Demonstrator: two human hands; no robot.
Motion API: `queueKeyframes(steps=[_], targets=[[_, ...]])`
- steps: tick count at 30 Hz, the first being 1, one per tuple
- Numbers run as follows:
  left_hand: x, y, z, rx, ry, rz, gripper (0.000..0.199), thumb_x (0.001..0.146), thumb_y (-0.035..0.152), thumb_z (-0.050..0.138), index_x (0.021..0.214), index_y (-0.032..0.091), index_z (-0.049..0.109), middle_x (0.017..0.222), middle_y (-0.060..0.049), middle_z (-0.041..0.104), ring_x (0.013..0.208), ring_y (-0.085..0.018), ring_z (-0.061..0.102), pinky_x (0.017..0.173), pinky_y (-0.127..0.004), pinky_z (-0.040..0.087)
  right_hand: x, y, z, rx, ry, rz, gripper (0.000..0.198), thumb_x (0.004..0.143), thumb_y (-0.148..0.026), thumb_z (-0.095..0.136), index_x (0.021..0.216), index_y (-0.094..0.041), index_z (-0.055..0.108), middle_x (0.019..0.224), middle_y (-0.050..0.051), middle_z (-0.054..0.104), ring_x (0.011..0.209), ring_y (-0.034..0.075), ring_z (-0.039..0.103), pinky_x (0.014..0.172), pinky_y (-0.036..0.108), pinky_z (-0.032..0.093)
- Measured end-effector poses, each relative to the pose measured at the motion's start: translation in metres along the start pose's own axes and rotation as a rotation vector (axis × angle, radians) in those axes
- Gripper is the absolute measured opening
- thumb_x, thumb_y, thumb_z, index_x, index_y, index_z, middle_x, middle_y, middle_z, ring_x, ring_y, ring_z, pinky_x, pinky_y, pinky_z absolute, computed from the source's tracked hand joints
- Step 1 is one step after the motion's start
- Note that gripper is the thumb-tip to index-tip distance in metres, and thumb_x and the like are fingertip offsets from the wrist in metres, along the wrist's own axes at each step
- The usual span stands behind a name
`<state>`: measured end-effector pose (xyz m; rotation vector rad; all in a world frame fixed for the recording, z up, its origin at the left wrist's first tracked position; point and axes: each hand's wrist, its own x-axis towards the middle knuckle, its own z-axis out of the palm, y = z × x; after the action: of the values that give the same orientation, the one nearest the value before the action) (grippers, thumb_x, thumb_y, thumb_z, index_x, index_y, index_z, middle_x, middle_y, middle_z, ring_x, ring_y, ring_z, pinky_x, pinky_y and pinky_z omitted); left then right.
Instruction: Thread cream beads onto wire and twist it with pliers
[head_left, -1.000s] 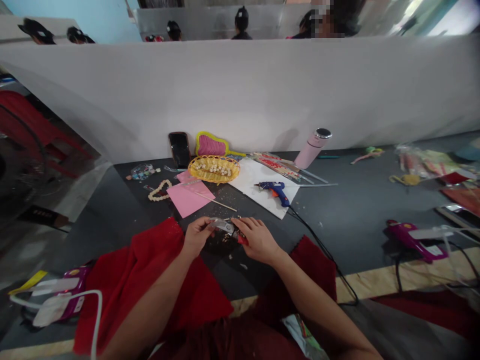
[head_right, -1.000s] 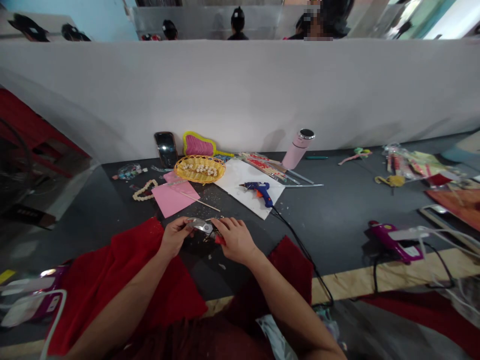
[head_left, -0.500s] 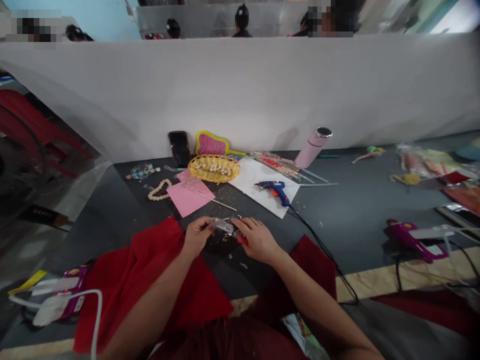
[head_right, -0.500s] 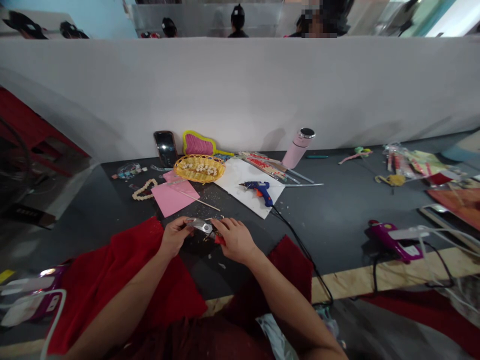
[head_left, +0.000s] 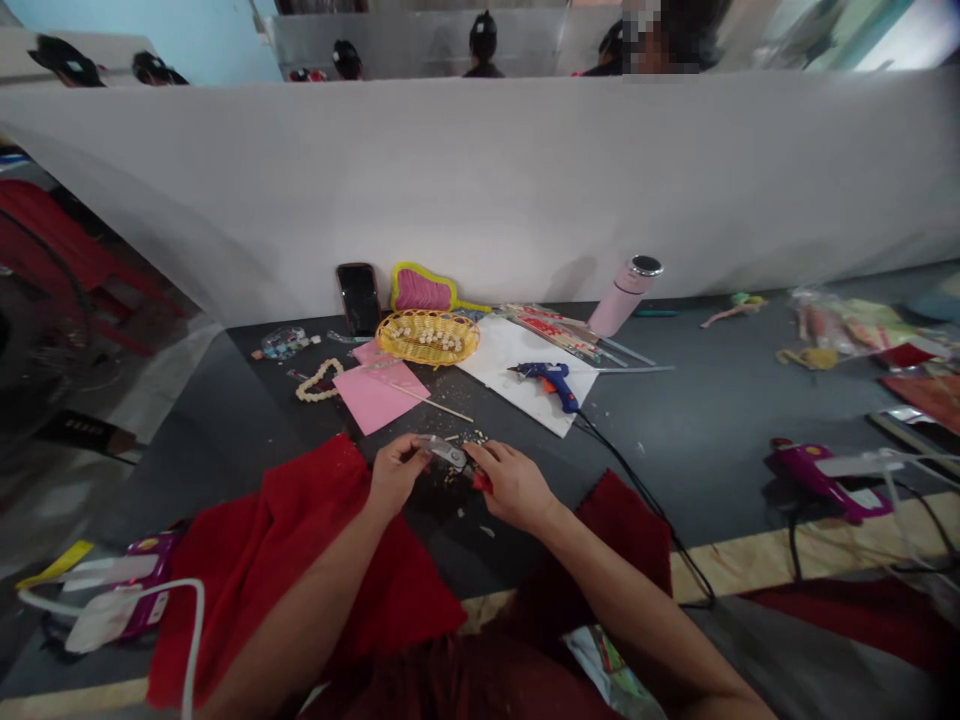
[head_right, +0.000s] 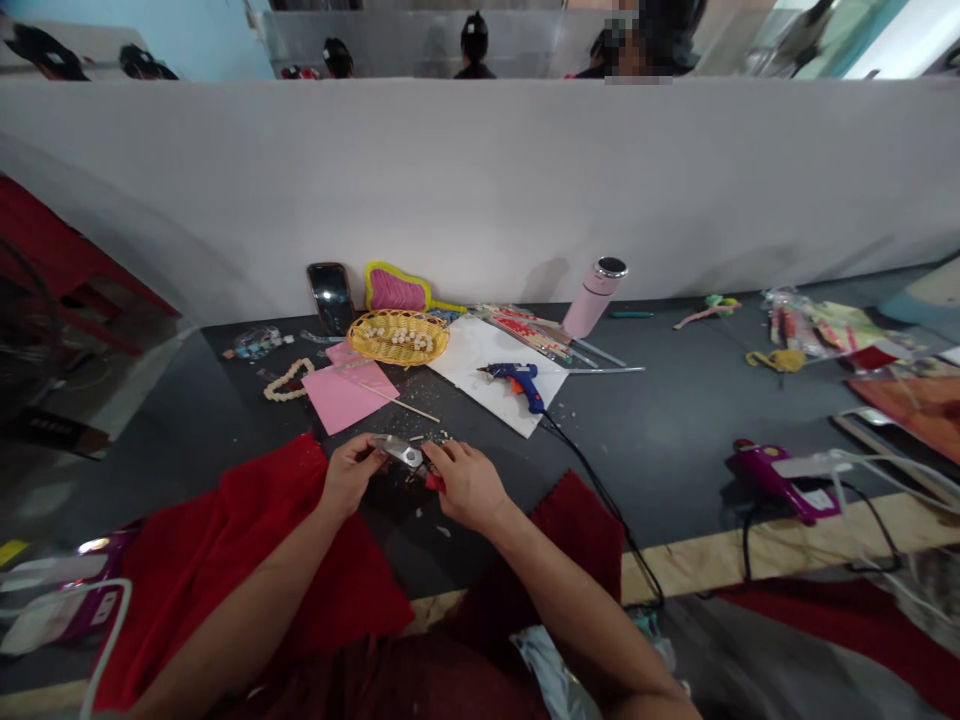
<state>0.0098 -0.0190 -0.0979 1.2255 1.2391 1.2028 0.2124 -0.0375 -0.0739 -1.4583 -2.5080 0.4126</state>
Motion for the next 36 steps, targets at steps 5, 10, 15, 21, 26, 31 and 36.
queueKeyframes(steps=[5,10,15,21,26,31,36], targets=[[0.002,-0.001,-0.002,-0.018,-0.006,-0.002,0.011,0.070,0.025,0.065,0.064,0.015,0.064,0.054,0.002,0.057,0.052,-0.010,0.049,0.053,-0.021,0.039,0.002,0.001,0.001,-0.009,-0.015,0.002,0.058,0.075,-0.015,0.050,0.132,-0.022,0.039,0.118,0.010,0.054,0.106,0.023,0.048,0.089,0.034,0.037],[0.003,-0.006,-0.007,0.018,-0.051,0.006,0.008,0.070,0.022,0.064,0.067,0.015,0.067,0.053,0.002,0.057,0.051,-0.011,0.049,0.053,-0.022,0.039,0.002,0.004,-0.001,-0.012,-0.029,-0.032,0.062,0.074,-0.015,0.051,0.134,-0.022,0.036,0.123,0.009,0.051,0.107,0.024,0.045,0.089,0.037,0.035],[0.004,-0.008,-0.008,0.044,-0.080,0.023,0.008,0.071,0.020,0.063,0.067,0.015,0.066,0.052,0.002,0.057,0.051,-0.011,0.049,0.054,-0.022,0.039,0.002,0.006,-0.002,0.006,-0.029,-0.045,0.062,0.073,-0.015,0.051,0.133,-0.021,0.037,0.122,0.010,0.051,0.107,0.025,0.045,0.089,0.037,0.035],[0.004,-0.012,-0.008,0.075,-0.096,0.025,0.011,0.074,0.022,0.061,0.067,0.015,0.065,0.054,0.002,0.056,0.052,-0.011,0.050,0.054,-0.021,0.039,0.000,0.006,0.000,0.020,-0.020,-0.042,0.058,0.074,-0.015,0.051,0.131,-0.021,0.040,0.117,0.010,0.054,0.105,0.023,0.048,0.089,0.034,0.037],[0.002,-0.013,-0.007,0.035,-0.117,0.011,0.012,0.074,0.024,0.061,0.069,0.014,0.065,0.061,0.000,0.060,0.054,-0.011,0.051,0.053,-0.021,0.041,-0.002,0.006,0.003,0.036,-0.004,-0.036,0.056,0.075,-0.013,0.050,0.130,-0.020,0.042,0.113,0.010,0.056,0.101,0.021,0.052,0.090,0.032,0.039],[0.002,-0.009,-0.005,0.040,-0.102,0.042,0.013,0.076,0.024,0.061,0.068,0.014,0.066,0.061,0.001,0.059,0.054,-0.010,0.051,0.055,-0.021,0.040,-0.001,0.004,0.003,0.033,0.016,-0.022,0.053,0.076,-0.015,0.049,0.129,-0.020,0.043,0.114,0.010,0.056,0.102,0.021,0.052,0.090,0.032,0.039],[0.002,-0.004,-0.002,-0.041,-0.066,0.012,0.012,0.073,0.026,0.065,0.071,0.014,0.066,0.059,0.001,0.058,0.053,-0.010,0.049,0.053,-0.021,0.039,0.001,0.002,0.005,0.026,0.037,0.003,0.054,0.076,-0.016,0.050,0.130,-0.020,0.043,0.114,0.010,0.057,0.103,0.022,0.050,0.089,0.033,0.038]])
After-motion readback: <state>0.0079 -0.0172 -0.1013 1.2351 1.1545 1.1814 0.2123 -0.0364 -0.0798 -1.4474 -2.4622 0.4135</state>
